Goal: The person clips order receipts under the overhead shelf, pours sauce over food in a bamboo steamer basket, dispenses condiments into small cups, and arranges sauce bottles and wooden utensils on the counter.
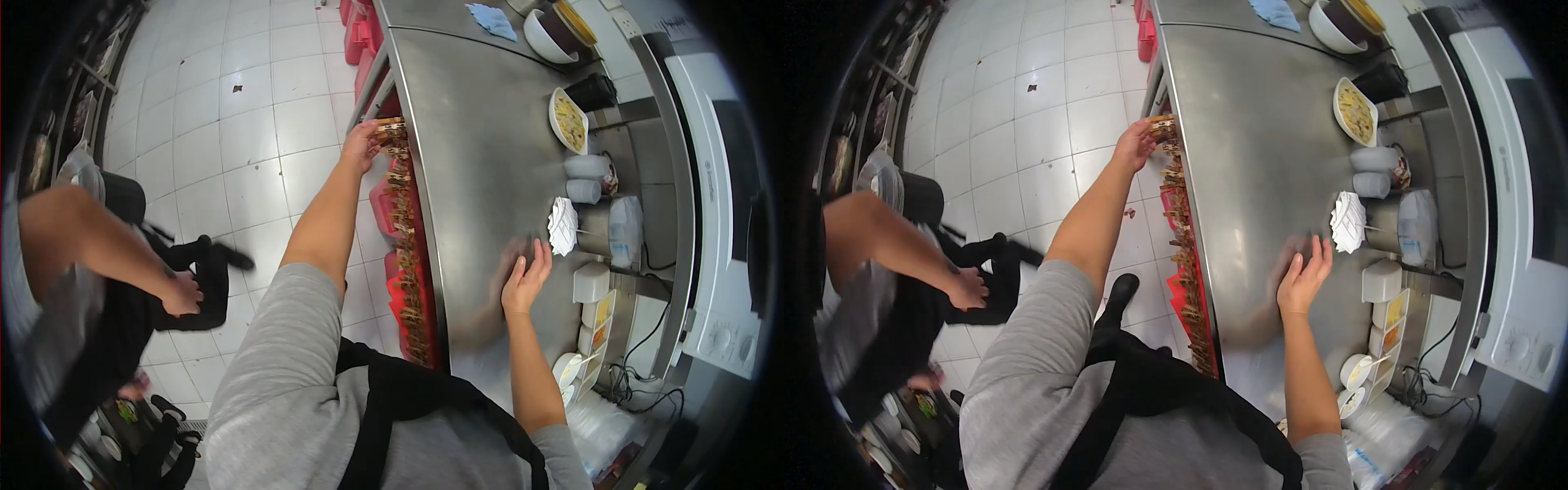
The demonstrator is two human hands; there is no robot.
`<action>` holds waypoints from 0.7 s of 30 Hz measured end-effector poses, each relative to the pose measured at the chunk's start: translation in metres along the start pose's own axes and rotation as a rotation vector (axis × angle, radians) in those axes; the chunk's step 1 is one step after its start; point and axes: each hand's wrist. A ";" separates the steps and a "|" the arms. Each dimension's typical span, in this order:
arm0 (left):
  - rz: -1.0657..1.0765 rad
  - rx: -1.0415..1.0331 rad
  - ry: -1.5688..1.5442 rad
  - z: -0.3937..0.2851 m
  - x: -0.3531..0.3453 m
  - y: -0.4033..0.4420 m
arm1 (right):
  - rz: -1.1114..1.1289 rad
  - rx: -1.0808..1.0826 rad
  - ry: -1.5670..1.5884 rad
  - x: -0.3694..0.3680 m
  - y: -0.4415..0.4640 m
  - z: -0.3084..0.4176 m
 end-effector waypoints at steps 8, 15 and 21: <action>-0.161 -0.090 0.350 0.003 0.045 -0.051 | -0.084 -0.061 -0.028 -0.003 -0.003 -0.003; -0.172 0.015 1.066 0.051 0.238 -0.165 | -0.162 -0.105 -0.063 0.011 -0.053 -0.002; 0.092 0.350 2.371 -0.004 0.332 -0.191 | -0.060 -0.135 0.086 0.073 -0.162 0.023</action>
Point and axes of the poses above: each hand's wrist, its own y-axis towards the middle knuckle, its own x-axis out of the back of the hand, z = x × y, and after that the axes turned 11 degrees about -y, right-handed
